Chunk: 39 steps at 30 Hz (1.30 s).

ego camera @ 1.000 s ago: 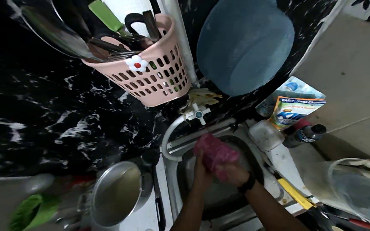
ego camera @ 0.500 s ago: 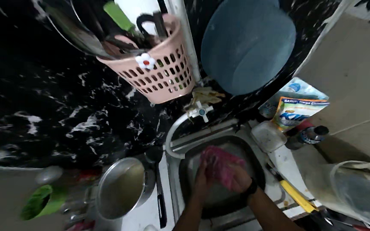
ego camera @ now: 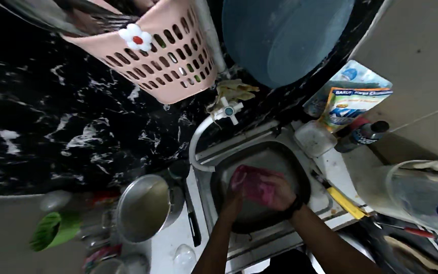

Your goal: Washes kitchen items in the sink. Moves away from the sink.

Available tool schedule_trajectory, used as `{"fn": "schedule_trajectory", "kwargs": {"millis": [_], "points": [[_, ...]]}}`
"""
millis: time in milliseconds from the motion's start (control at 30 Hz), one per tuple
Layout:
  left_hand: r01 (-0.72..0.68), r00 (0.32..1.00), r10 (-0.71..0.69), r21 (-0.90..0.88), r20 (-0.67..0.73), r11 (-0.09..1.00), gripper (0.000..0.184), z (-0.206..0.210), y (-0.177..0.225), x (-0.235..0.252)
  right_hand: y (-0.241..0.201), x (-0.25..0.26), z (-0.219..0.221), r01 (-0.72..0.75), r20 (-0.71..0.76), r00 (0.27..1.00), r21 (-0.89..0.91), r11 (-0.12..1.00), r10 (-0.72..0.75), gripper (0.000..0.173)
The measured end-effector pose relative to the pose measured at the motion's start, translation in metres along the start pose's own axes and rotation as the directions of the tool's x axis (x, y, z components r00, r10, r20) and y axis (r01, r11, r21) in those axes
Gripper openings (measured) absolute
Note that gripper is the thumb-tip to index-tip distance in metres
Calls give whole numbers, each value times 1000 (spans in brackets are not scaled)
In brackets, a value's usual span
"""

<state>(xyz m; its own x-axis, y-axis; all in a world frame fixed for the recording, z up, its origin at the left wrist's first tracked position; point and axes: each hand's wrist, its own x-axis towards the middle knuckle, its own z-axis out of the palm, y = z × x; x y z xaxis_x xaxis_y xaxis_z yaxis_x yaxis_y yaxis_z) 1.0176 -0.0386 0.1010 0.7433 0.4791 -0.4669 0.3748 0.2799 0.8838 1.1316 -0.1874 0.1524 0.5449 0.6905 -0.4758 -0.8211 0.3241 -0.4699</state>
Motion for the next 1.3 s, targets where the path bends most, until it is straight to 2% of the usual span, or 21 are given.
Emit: {"fn": "schedule_trajectory", "kwargs": {"millis": [67, 133, 200, 267, 333, 400, 433, 500, 567, 633, 700, 767, 800, 867, 933, 1000, 1067, 1133, 1200, 1267, 1300], "points": [[25, 1000, -25, 9, 8, 1000, 66, -13, 1, 4, -2, -2, 1, -2, -166, 984, -356, 934, -61, 25], [121, 992, -120, -31, 31, 992, 52, -24, 10, 17, 3, 2, -13, 35, -80, 986, -763, 646, -148, 37], [251, 967, -247, -63, 63, 966, 55, -25, 14, 26, 10, 4, -21, 54, 2, 993, -905, 421, -122, 43], [313, 947, -306, -77, 95, 946, 55, -17, 18, 23, 13, 2, -21, 28, 25, 1000, -812, 582, -13, 45], [256, 960, -240, -100, 146, 962, 48, -9, 19, 13, 14, -1, -20, -16, 57, 998, -376, 927, 40, 26], [144, 973, -119, -117, 196, 983, 49, -8, 14, -4, 11, 1, -21, -20, 113, 993, 32, 999, 16, 28], [114, 975, -92, -98, 202, 989, 56, -10, 13, -11, 8, 0, -21, -14, 66, 998, 51, 999, 11, 25], [107, 975, -101, -19, 197, 994, 68, -22, 13, -14, 0, -5, -18, -17, -113, 994, -256, 967, -12, 18], [113, 962, -99, -41, 254, 993, 70, -37, 13, -4, -6, -1, -24, 20, -137, 980, -655, 755, -145, 44], [177, 946, -149, -74, 289, 981, 65, -34, 16, 7, -8, -2, -31, 99, -3, 983, -838, 537, -186, 53], [221, 961, -210, -47, 182, 974, 57, -14, 19, 6, -1, -9, -29, 66, 56, 998, -781, 621, -36, 46], [100, 987, -87, -87, 135, 991, 57, 3, 21, -1, 6, -21, -25, -12, 130, 989, -374, 928, 65, 21], [2, 989, 17, -126, 147, 992, 65, 5, 23, -4, 8, -21, -24, -7, 204, 979, -123, 992, 32, 25], [-169, 954, 195, -127, 228, 977, 86, -1, 31, -9, -3, -17, -17, 78, 251, 964, 59, 995, -91, 37], [-231, 921, 238, -62, 309, 971, 84, -16, 38, -14, -13, -18, -17, 98, 137, 986, -32, 995, -92, 25], [-120, 955, 124, -32, 268, 992, 74, -28, 42, -14, -22, -13, -18, 73, -15, 996, -361, 930, -84, 32], [57, 976, -45, -47, 215, 997, 59, -32, 41, -8, -25, -8, -22, 122, 15, 988, -700, 704, -156, 46], [192, 961, -178, -50, 213, 980, 63, -26, 36, -4, -20, -10, -26, 168, 125, 985, -834, 526, -117, 54], [251, 962, -239, -82, 133, 965, 55, -7, 26, -6, -12, -18, -28, 91, 145, 989, -727, 681, 22, 48], [156, 983, -143, -121, 112, 980, 47, 6, 21, -17, -2, -25, -31, -4, 168, 984, -343, 939, 66, 31], [94, 986, -80, -89, 145, 992, 48, 5, 24, -21, -1, -22, -30, 7, 231, 973, -147, 989, 27, 35]]}}
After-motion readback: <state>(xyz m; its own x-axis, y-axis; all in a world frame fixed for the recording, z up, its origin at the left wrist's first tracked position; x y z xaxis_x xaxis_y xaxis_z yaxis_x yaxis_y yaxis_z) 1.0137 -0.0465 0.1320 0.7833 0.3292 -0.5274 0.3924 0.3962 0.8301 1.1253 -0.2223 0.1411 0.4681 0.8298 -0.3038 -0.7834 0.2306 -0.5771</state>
